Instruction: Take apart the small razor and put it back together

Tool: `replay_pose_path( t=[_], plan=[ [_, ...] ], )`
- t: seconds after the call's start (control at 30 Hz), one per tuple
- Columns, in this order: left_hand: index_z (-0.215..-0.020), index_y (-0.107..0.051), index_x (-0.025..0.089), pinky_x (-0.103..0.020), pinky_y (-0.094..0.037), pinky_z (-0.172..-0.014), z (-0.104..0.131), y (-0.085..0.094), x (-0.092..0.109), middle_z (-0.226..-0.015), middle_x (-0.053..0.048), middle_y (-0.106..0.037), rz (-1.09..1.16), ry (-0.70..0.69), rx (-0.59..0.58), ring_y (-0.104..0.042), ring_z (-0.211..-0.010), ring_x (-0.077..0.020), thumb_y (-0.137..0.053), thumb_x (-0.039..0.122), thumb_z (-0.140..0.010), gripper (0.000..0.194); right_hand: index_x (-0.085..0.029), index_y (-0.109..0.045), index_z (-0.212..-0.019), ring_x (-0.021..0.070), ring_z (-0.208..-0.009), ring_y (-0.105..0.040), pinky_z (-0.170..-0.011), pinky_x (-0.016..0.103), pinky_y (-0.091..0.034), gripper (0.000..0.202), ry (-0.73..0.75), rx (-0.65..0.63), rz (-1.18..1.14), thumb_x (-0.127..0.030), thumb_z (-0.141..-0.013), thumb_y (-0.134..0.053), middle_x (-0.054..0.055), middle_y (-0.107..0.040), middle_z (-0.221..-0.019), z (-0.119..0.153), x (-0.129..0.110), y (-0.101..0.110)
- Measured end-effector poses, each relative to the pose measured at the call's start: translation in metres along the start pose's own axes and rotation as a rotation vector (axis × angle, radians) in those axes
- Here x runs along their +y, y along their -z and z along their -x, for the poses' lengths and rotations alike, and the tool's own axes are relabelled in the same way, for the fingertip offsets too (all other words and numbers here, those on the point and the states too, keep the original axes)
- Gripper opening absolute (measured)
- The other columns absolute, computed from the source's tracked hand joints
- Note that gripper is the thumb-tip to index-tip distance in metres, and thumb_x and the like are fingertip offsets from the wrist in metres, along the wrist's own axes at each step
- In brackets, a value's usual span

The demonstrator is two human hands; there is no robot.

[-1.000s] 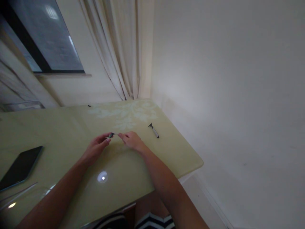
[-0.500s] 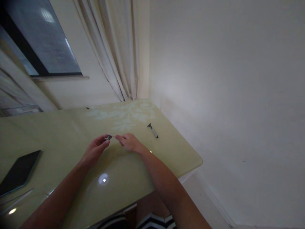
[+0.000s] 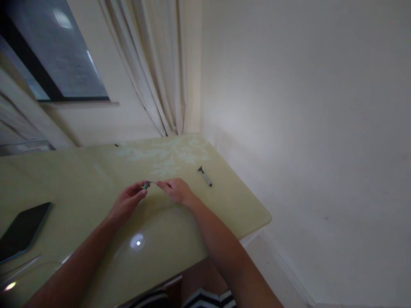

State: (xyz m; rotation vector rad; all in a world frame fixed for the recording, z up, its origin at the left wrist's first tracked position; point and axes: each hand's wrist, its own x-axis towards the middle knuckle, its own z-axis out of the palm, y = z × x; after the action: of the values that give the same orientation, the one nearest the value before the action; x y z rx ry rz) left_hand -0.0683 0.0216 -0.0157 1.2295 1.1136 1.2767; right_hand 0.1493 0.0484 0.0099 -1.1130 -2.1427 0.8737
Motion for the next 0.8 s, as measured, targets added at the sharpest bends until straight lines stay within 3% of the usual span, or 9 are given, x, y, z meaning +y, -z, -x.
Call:
replay_pose_path(
  t=[0.1,0.3,0.43,0.6,0.8],
  plan=[
    [-0.113,-0.077,0.02,-0.027,-0.048,-0.076,0.0002,-0.0011,0.0011,-0.087,-0.004,-0.073,0.004,0.007,-0.006,-0.064,-0.08,-0.0183,-0.091,0.052,-0.063,0.061,-0.018,-0.054,-0.063,0.011,-0.058,-0.044,-0.059,0.025,-0.029,0.064,0.039,-0.105,-0.101,-0.065,-0.103,-0.038,-0.002,-0.048,-0.058,0.0001,0.0001,0.0005],
    [-0.109,-0.078,0.02,-0.028,-0.05,-0.074,-0.0003,-0.0015,-0.0006,-0.087,-0.004,-0.073,-0.06,-0.01,0.018,-0.065,-0.081,-0.0196,-0.09,0.053,-0.064,0.057,-0.018,-0.051,-0.06,0.0117,-0.059,-0.045,-0.061,0.026,-0.03,0.065,0.003,0.046,-0.049,-0.065,-0.102,-0.037,-0.001,-0.049,-0.059,-0.0012,0.0036,0.0027],
    [-0.112,-0.077,0.019,-0.029,-0.051,-0.075,0.0015,-0.0038,0.0033,-0.091,-0.007,-0.075,-0.062,-0.02,-0.012,-0.066,-0.086,-0.0219,-0.089,0.053,-0.064,0.06,-0.018,-0.052,-0.06,0.0112,-0.056,-0.043,-0.059,0.025,-0.032,0.066,0.04,-0.084,-0.172,-0.068,-0.1,-0.039,-0.002,-0.047,-0.056,-0.0004,0.0027,0.0003],
    [-0.11,-0.078,0.019,-0.026,-0.047,-0.07,0.001,-0.0039,0.0009,-0.083,-0.003,-0.072,-0.076,-0.023,0.006,-0.063,-0.076,-0.018,-0.088,0.053,-0.066,0.057,-0.018,-0.05,-0.057,0.0107,-0.056,-0.041,-0.058,0.026,-0.027,0.063,-0.041,0.066,-0.012,-0.063,-0.101,-0.043,-0.002,-0.045,-0.055,-0.0012,0.0025,0.0028],
    [-0.111,-0.078,0.019,-0.027,-0.047,-0.075,0.0021,-0.0057,0.004,-0.089,-0.004,-0.074,0.036,-0.014,0.017,-0.062,-0.08,-0.0176,-0.092,0.05,-0.063,0.059,-0.018,-0.052,-0.057,0.0105,-0.053,-0.042,-0.058,0.025,-0.031,0.063,0.021,-0.088,-0.168,-0.063,-0.101,-0.042,-0.003,-0.045,-0.054,-0.0005,0.0026,0.0018]
  ],
)
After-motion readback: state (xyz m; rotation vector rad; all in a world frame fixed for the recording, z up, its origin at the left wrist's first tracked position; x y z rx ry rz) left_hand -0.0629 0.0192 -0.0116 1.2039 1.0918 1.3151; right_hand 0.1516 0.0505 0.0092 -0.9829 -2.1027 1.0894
